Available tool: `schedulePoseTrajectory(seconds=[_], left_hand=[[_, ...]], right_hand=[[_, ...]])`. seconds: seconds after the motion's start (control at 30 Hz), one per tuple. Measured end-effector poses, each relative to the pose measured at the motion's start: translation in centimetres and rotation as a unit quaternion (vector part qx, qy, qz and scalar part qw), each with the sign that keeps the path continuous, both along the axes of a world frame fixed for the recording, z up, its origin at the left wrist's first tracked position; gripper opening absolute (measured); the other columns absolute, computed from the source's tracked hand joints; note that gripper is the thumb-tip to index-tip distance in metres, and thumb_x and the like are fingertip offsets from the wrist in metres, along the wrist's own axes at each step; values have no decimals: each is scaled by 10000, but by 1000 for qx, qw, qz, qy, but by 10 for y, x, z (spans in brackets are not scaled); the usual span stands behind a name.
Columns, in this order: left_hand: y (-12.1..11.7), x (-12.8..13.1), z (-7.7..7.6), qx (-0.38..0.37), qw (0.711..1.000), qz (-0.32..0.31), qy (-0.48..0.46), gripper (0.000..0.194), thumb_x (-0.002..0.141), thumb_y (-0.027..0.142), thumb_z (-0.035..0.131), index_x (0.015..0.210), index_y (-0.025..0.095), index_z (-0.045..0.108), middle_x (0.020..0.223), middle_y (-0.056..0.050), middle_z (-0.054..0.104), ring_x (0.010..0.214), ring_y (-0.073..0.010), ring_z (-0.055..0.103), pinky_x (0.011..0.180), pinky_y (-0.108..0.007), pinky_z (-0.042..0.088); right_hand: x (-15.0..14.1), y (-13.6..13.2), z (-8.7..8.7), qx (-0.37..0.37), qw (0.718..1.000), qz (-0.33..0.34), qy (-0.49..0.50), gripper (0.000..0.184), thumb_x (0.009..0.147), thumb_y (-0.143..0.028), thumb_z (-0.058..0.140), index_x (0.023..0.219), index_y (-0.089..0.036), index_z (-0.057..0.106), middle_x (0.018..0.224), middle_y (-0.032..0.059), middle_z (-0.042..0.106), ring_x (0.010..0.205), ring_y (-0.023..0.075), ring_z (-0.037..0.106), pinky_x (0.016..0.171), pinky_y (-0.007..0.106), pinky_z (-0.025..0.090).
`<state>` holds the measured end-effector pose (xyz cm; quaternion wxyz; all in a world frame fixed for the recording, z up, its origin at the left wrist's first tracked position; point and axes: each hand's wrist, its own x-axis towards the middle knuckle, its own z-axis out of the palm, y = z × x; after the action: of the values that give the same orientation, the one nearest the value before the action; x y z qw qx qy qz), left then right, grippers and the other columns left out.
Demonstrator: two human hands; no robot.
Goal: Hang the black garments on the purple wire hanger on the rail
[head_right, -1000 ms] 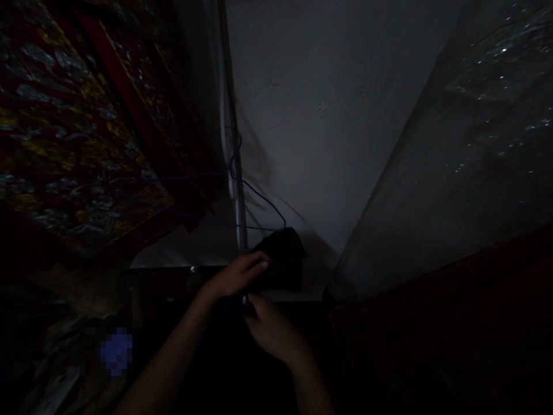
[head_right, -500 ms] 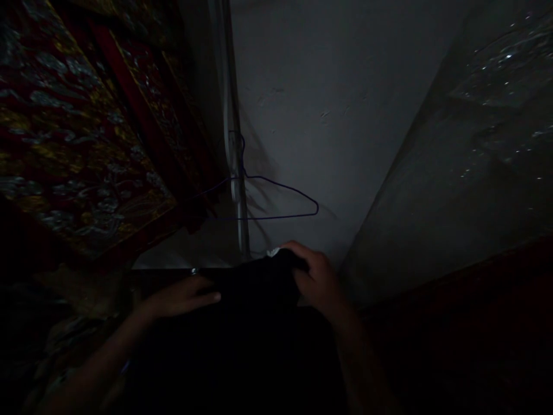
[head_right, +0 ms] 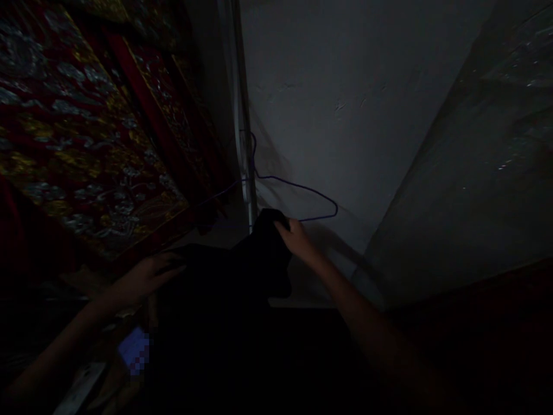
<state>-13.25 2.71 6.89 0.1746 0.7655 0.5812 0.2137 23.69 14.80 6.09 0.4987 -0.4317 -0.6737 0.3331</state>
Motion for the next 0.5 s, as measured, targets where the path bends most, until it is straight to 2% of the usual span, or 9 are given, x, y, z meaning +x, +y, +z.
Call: schedulePoseTrajectory(seconds=[0.13,0.2,0.27,0.37,0.43,0.5], left_hand=[[0,10,18,55,993,8,-103,403,881,578,634,961,218,798,1203,-92,754,1106,-298,704,1037,-439,538],[2,22,31,106,984,-9,-143,342,875,535,672,885,215,791,1331,-95,695,1212,-309,653,1108,-457,484],[5,37,44,144,977,-36,-152,298,913,483,648,907,215,778,1456,-87,610,1322,-310,579,1164,-466,426],[15,57,61,201,974,-48,-97,292,995,404,527,1051,209,737,1490,-94,574,1344,-287,555,1166,-464,416],[25,63,69,241,969,-53,-19,287,1004,360,493,1065,197,722,1405,-111,624,1275,-284,590,1128,-468,443],[34,60,72,254,962,-85,47,274,994,334,496,1057,197,725,1276,-111,669,1189,-275,616,1075,-455,473]], right_hand=[[35,-13,14,-4,999,-34,-37,466,734,-640,657,605,-203,558,567,11,537,536,161,492,494,272,385],[45,-24,23,-1,997,-43,-60,469,732,-634,656,596,-197,550,564,6,516,520,143,463,486,266,368],[46,-36,28,0,997,-35,-76,451,751,-611,623,599,-193,553,574,9,513,523,140,462,494,270,371],[41,-50,28,1,995,1,-99,415,794,-561,565,621,-185,579,593,17,534,544,150,492,510,275,388],[39,-56,27,14,994,17,-110,390,818,-526,540,651,-180,603,618,24,564,569,158,516,521,274,401],[43,-58,29,32,993,14,-114,374,829,-505,535,675,-176,622,642,29,590,589,162,529,531,273,411]])
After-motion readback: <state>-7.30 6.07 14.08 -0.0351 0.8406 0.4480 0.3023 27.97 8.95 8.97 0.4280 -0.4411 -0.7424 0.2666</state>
